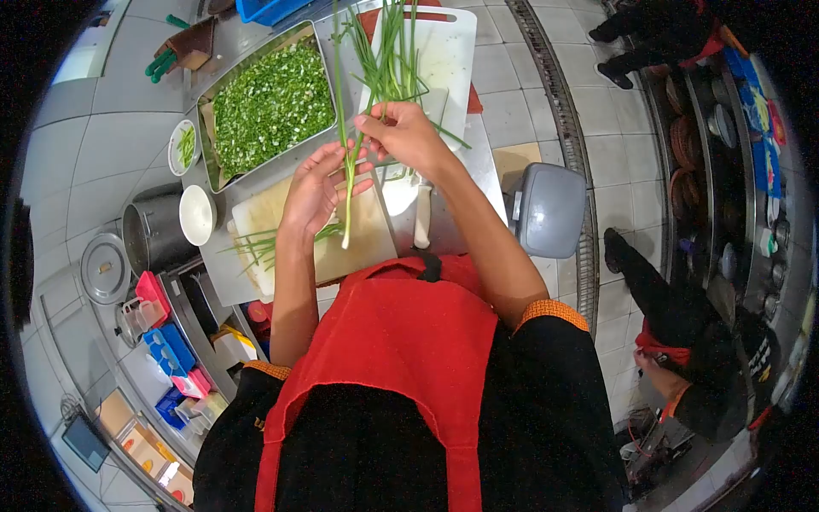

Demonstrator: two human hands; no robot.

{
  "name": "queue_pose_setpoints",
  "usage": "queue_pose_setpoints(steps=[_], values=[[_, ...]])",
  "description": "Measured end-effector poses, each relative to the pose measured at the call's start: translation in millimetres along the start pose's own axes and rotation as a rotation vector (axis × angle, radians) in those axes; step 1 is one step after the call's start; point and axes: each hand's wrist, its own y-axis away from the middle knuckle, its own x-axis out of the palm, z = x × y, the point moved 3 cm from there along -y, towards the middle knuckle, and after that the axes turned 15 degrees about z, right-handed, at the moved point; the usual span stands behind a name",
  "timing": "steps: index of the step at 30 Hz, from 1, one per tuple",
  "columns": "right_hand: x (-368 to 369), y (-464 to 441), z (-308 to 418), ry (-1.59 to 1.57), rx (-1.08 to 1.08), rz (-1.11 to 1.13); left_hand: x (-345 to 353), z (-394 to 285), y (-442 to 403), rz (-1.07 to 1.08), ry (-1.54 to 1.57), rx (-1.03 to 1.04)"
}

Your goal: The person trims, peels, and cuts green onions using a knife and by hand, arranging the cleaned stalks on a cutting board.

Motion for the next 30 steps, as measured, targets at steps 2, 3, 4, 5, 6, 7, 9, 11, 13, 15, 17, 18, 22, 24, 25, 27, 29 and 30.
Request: queue_pose_setpoints(steps=[2, 3, 4, 5, 6, 7, 9, 11, 13, 15, 17, 18, 22, 24, 25, 27, 29, 30], values=[[-2, 1, 1, -0.012, 0.006, -0.007, 0, 0, 0, 0.021, -0.022, 0.015], [-3, 2, 2, -0.012, 0.007, -0.005, 0, 0, 0, 0.020, -0.022, 0.016], [-3, 4, 2, -0.023, 0.007, 0.009, 1, 0, 1, 0.021, -0.026, 0.028], [-3, 5, 3, -0.034, 0.006, 0.022, 1, -1, 1, 0.022, -0.031, 0.039], [-4, 6, 2, -0.034, 0.007, 0.023, 1, -1, 1, 0.022, -0.031, 0.040], [-5, 7, 2, -0.042, 0.002, 0.039, 2, -1, 2, 0.024, -0.034, 0.040], [-5, 7, 1, -0.051, -0.003, 0.055, 3, -3, 2, 0.027, -0.037, 0.040], [-5, 6, 2, -0.056, -0.071, 0.038, 4, -3, 3, 0.007, -0.076, 0.032], [-6, 7, 5, -0.071, -0.094, 0.023, 5, -3, 4, 0.000, -0.101, 0.022], [-8, 8, 8, -0.086, -0.117, 0.008, 5, -2, 4, -0.008, -0.126, 0.012], [-9, 9, 11, -0.032, -0.092, -0.014, 6, 1, 2, 0.018, -0.101, 0.045], [-9, 9, 11, -0.033, -0.092, -0.015, 6, 2, 1, 0.019, -0.101, 0.045], [-10, 6, 10, 0.022, -0.067, -0.027, 20, 3, -3, 0.058, -0.004, 0.051], [-9, 6, 10, 0.061, -0.046, -0.033, 22, 5, -4, 0.047, 0.019, 0.040], [-8, 6, 11, 0.045, -0.038, -0.052, 21, 7, -5, 0.081, 0.001, 0.044], [-7, 7, 13, 0.027, -0.032, -0.071, 22, 8, -6, 0.114, -0.018, 0.049], [-9, 6, 13, 0.008, -0.011, -0.101, 23, 8, -6, 0.100, 0.004, 0.048], [-9, 6, 13, 0.008, -0.011, -0.101, 24, 7, -5, 0.101, 0.003, 0.048]])
